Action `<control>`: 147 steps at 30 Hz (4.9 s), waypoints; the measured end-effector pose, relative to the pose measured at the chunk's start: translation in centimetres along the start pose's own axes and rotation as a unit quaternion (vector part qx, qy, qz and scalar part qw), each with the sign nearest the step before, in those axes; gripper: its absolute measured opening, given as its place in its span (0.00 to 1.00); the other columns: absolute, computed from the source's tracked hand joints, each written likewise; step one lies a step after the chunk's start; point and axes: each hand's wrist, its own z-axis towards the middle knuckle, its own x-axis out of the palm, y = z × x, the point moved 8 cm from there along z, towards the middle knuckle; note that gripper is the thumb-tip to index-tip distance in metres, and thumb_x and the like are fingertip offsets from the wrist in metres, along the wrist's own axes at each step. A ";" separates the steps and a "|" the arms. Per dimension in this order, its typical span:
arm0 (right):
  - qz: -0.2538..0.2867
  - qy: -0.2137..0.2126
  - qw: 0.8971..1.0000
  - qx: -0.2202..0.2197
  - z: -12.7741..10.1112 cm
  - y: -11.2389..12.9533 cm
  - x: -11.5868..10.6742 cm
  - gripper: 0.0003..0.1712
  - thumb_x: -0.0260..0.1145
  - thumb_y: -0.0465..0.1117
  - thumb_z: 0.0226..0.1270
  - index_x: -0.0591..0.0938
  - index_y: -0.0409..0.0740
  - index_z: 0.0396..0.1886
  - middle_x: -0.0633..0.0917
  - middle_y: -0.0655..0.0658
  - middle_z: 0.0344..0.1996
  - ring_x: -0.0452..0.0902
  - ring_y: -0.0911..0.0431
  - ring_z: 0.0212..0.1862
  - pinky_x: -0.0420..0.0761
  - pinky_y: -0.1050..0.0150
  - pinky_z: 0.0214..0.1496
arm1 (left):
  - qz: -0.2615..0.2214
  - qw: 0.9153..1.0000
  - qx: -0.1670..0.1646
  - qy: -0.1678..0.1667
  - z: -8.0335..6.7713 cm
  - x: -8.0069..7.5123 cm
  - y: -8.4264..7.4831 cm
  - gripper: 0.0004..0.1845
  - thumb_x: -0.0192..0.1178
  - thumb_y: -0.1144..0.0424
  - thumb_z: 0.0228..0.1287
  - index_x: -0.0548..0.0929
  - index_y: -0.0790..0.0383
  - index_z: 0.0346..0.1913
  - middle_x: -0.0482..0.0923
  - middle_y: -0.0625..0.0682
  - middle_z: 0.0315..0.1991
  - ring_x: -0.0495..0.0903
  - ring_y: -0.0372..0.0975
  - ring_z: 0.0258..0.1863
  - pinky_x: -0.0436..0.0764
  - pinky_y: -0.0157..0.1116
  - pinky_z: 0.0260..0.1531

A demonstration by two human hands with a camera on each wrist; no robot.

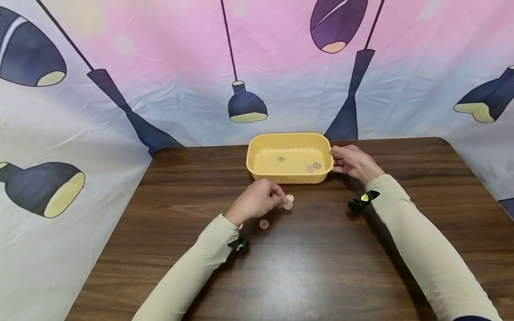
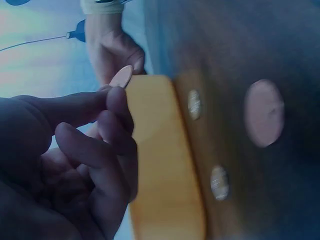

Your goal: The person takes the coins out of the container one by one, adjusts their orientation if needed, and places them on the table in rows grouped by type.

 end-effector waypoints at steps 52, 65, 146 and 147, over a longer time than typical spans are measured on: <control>-0.025 -0.009 0.999 -0.018 0.2 0.1 0.1 0.19 0.56 0.35 0.78 0.71 0.30 0.63 0.81 0.51 0.29 0.81 0.62 0.30 0.86 0.71 0.32 | 0.150 0.988 -0.035 -0.015 0.3 4.8 2.7 0.23 0.72 0.51 0.59 0.75 0.42 0.10 0.69 0.36 0.13 0.72 0.35 0.19 0.72 0.40 0.21; -0.039 -0.001 0.999 -0.018 0.6 0.1 0.1 0.21 0.55 0.36 0.79 0.70 0.30 0.65 0.81 0.50 0.32 0.82 0.62 0.32 0.86 0.71 0.34 | 0.147 0.988 -0.044 -0.004 1.1 5.4 4.0 0.22 0.69 0.54 0.55 0.72 0.42 0.08 0.66 0.37 0.12 0.70 0.35 0.19 0.68 0.39 0.19; -0.059 -0.014 0.998 -0.032 0.3 0.1 0.1 0.17 0.53 0.36 0.77 0.71 0.30 0.59 0.77 0.52 0.29 0.79 0.63 0.29 0.84 0.72 0.30 | 0.129 0.990 -0.046 -0.043 14.5 -3.4 3.4 0.06 0.73 0.67 0.65 0.84 0.61 0.37 0.79 0.51 0.35 0.73 0.42 0.33 0.74 0.37 0.36; -0.059 -0.014 0.998 -0.033 0.4 0.0 0.2 0.16 0.53 0.36 0.77 0.71 0.30 0.58 0.76 0.52 0.29 0.79 0.63 0.28 0.84 0.72 0.30 | 0.129 0.990 -0.046 -0.044 14.4 -3.4 3.4 0.06 0.72 0.67 0.66 0.84 0.61 0.38 0.80 0.51 0.36 0.74 0.42 0.33 0.74 0.37 0.36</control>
